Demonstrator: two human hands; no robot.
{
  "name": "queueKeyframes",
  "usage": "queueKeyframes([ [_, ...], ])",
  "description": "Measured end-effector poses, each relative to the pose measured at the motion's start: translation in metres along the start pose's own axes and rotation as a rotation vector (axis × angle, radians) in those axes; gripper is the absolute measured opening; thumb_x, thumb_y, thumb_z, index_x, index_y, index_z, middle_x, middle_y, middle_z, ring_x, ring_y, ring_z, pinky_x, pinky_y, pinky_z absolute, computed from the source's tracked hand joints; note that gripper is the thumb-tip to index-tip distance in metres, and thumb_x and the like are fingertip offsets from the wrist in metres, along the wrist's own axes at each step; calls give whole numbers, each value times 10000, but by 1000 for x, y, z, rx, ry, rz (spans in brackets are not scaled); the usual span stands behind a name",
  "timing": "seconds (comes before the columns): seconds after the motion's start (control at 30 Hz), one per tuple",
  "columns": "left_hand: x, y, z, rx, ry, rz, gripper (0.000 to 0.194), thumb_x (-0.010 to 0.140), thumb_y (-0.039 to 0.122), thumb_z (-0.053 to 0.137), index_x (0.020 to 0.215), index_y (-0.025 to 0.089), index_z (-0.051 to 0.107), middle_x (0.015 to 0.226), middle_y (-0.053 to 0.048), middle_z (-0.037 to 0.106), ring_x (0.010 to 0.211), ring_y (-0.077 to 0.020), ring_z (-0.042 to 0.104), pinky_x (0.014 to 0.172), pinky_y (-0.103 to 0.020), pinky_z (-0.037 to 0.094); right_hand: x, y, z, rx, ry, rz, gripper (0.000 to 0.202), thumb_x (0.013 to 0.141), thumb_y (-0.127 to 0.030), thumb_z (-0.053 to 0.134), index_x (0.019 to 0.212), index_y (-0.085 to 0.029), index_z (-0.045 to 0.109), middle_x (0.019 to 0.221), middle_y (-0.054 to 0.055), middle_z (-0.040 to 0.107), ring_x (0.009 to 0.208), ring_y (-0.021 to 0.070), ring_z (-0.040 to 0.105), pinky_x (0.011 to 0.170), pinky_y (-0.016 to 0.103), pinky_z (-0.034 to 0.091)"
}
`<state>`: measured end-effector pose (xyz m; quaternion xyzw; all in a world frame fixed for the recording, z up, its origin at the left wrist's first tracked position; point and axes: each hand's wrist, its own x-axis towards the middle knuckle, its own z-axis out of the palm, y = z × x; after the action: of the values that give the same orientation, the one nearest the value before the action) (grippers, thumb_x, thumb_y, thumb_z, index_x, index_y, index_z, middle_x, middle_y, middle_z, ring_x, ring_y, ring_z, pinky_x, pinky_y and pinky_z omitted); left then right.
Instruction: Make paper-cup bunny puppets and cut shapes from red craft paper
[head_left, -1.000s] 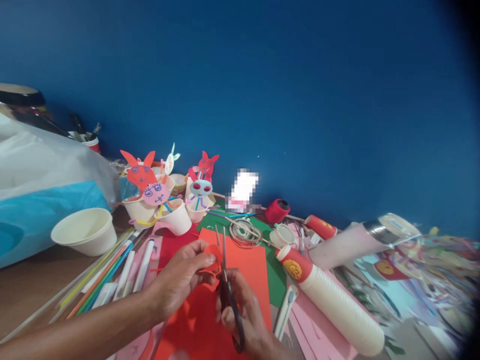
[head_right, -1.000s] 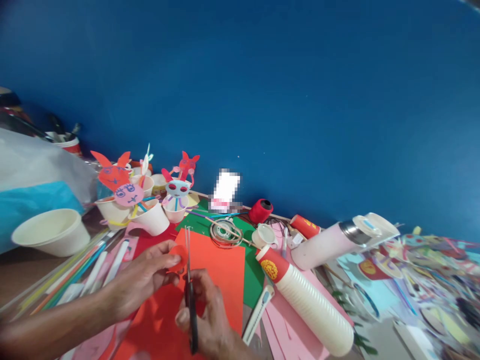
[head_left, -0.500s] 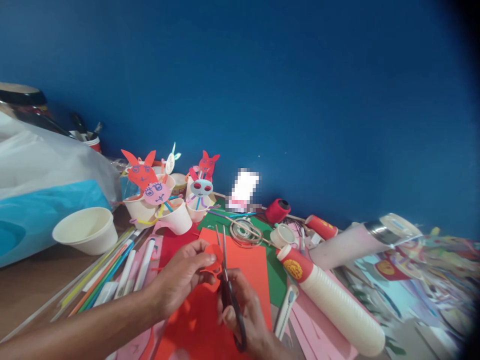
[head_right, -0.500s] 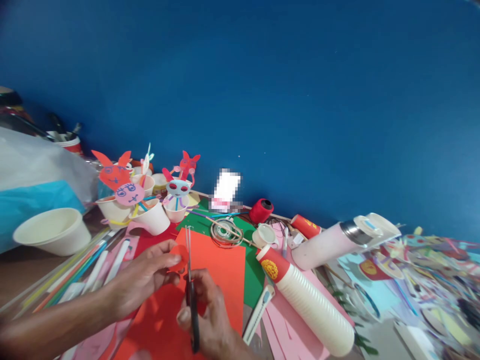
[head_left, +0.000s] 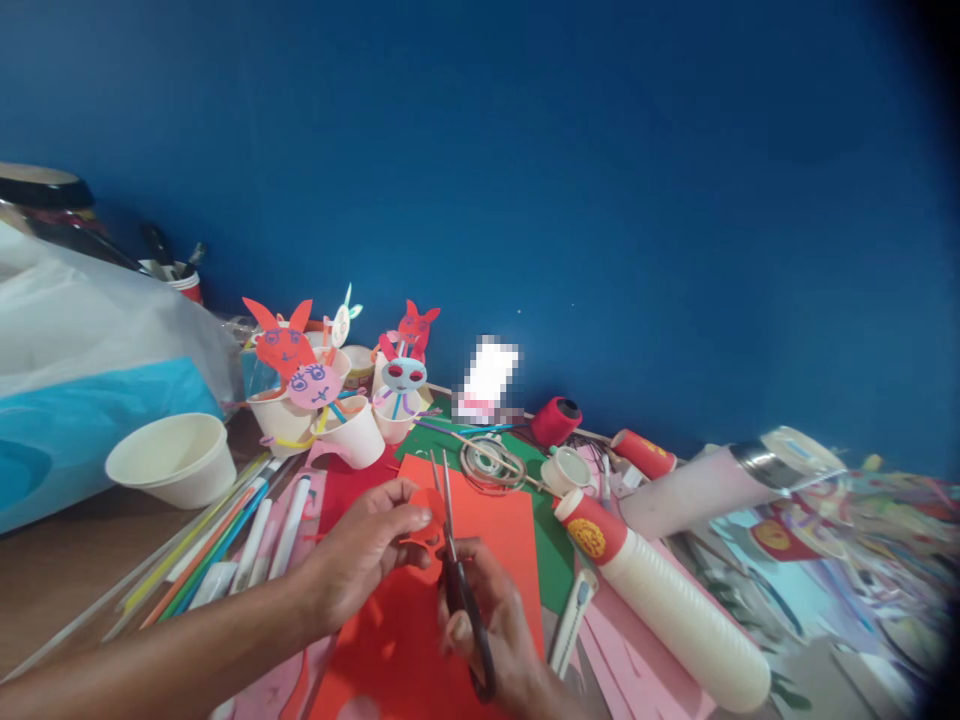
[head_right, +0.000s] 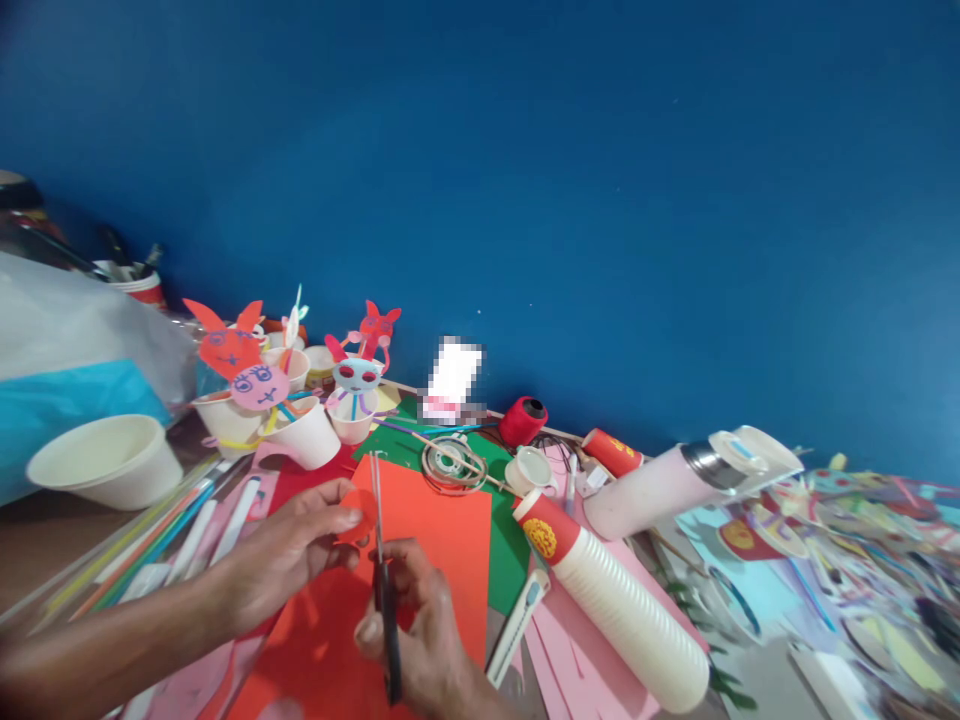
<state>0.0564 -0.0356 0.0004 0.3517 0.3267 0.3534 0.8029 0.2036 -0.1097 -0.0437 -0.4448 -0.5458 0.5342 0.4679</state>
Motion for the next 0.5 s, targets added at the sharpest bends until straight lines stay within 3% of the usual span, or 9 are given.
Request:
queueKeyframes([
  [0.5, -2, 3, 2, 14, -6, 4, 50, 720, 142, 520, 684, 160, 490, 644, 17, 522, 592, -101, 501, 542, -236, 430, 1, -3, -2, -11, -37, -2, 538, 692, -601, 532, 1011, -175, 445, 602, -17, 492, 490, 101, 435, 477, 213, 351],
])
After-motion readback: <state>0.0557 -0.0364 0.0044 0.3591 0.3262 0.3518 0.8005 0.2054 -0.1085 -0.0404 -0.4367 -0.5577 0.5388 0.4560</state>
